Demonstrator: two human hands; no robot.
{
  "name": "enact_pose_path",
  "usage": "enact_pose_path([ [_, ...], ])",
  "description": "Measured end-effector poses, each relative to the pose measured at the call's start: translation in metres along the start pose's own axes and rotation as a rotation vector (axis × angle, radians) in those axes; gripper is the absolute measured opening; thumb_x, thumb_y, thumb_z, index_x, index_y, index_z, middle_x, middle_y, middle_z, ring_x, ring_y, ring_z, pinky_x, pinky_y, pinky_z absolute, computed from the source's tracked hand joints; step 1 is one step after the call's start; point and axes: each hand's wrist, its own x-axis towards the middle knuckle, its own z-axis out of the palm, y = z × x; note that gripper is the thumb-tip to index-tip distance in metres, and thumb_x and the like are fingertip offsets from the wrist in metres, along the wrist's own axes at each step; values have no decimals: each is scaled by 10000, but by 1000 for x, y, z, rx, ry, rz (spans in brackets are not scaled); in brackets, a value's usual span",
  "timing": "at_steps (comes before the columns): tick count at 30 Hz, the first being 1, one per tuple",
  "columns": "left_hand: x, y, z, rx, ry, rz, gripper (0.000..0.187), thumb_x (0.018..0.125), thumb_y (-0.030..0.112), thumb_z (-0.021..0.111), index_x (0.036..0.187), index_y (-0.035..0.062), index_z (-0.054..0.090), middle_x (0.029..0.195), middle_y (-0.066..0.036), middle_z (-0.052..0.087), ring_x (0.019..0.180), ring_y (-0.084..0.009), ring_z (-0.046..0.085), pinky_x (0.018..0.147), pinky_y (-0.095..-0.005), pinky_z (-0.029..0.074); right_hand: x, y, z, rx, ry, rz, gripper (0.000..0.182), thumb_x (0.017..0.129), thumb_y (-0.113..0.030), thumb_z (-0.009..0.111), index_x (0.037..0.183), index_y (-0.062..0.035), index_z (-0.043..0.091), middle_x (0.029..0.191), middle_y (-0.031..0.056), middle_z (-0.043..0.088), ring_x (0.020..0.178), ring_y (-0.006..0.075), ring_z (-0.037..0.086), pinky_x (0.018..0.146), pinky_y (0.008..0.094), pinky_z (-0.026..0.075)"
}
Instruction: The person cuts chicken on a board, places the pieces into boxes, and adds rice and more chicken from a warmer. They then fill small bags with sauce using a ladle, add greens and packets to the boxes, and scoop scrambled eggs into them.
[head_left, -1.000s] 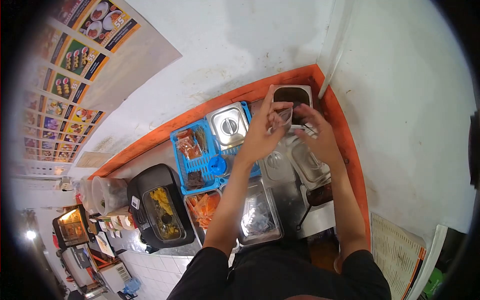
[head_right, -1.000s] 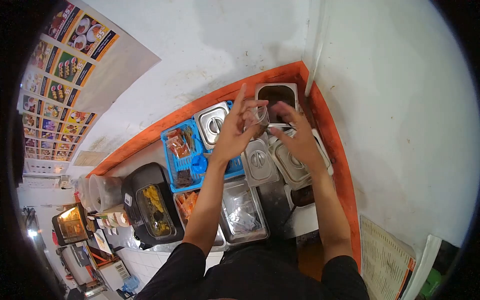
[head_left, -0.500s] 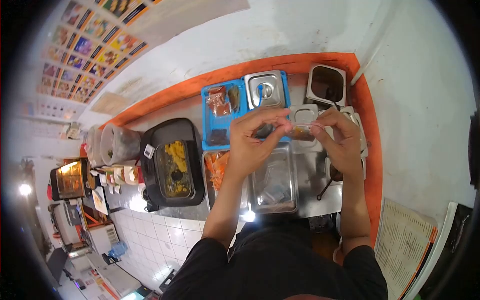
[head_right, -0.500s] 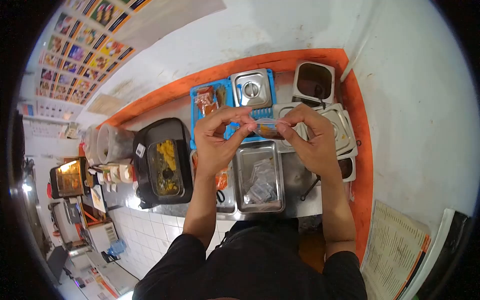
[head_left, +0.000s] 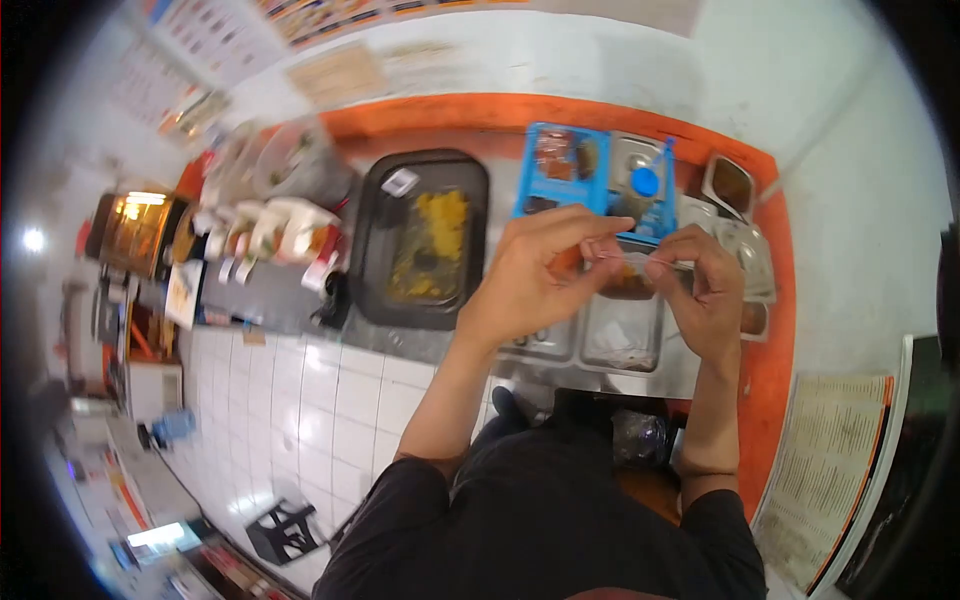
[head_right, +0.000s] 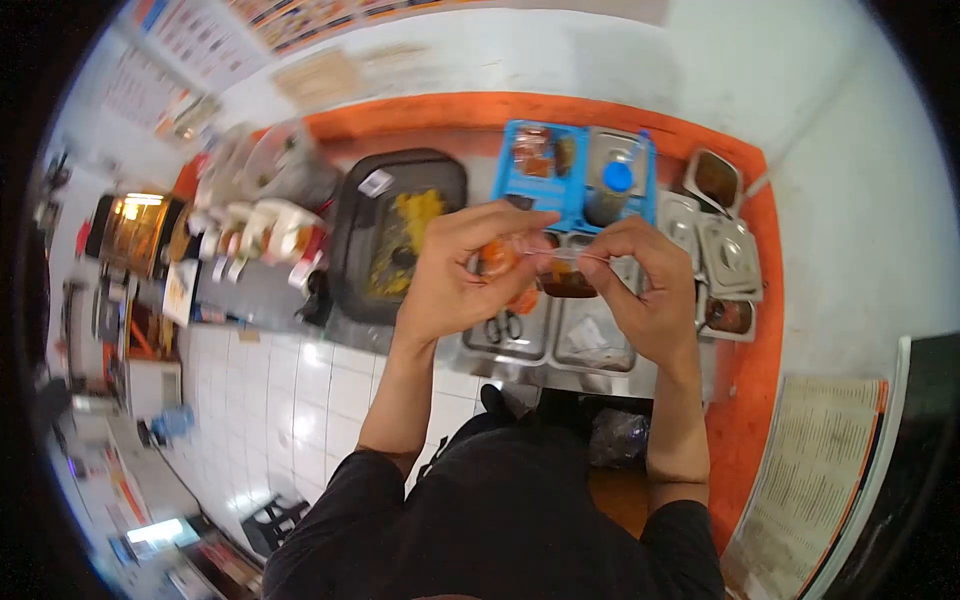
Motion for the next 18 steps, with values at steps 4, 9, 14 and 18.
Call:
enact_pose_path([
  [4, -56, 28, -47, 4, 24, -52, 281, 802, -17, 722, 1081, 14, 720, 961, -118, 725, 777, -169, 683, 703, -297, 530, -2, -33, 61, 88, -172, -101, 121, 824, -16, 726, 888, 4, 625, 842, 87, 614, 748, 181, 557, 690, 292, 444],
  [9, -111, 32, -90, 98, 162, 27, 198, 812, 49, 761, 1002, 5, 724, 928, -102, 720, 810, -243, 707, 710, -324, 539, -4, -59, 120, 25, -367, -75, 110, 865, -45, 686, 914, -5, 596, 892, 103, 612, 768, 229, 576, 685, 311, 451],
  [14, -162, 25, -117, 206, 188, -134, 151, 804, 52, 780, 943, 16, 734, 887, -100, 722, 808, -220, 712, 719, -314, 545, -5, -52, 148, 96, -553, 63, 103, 898, -77, 653, 919, -9, 579, 916, 103, 590, 766, 235, 564, 652, 302, 444],
  [18, -176, 19, -144, 209, 234, -228, 152, 774, 28, 808, 913, 31, 746, 859, -95, 727, 753, -178, 708, 672, -301, 532, 4, -23, 172, 227, -568, -22, 77, 875, 2, 636, 912, 4, 569, 877, 93, 552, 739, 182, 550, 666, 288, 451],
])
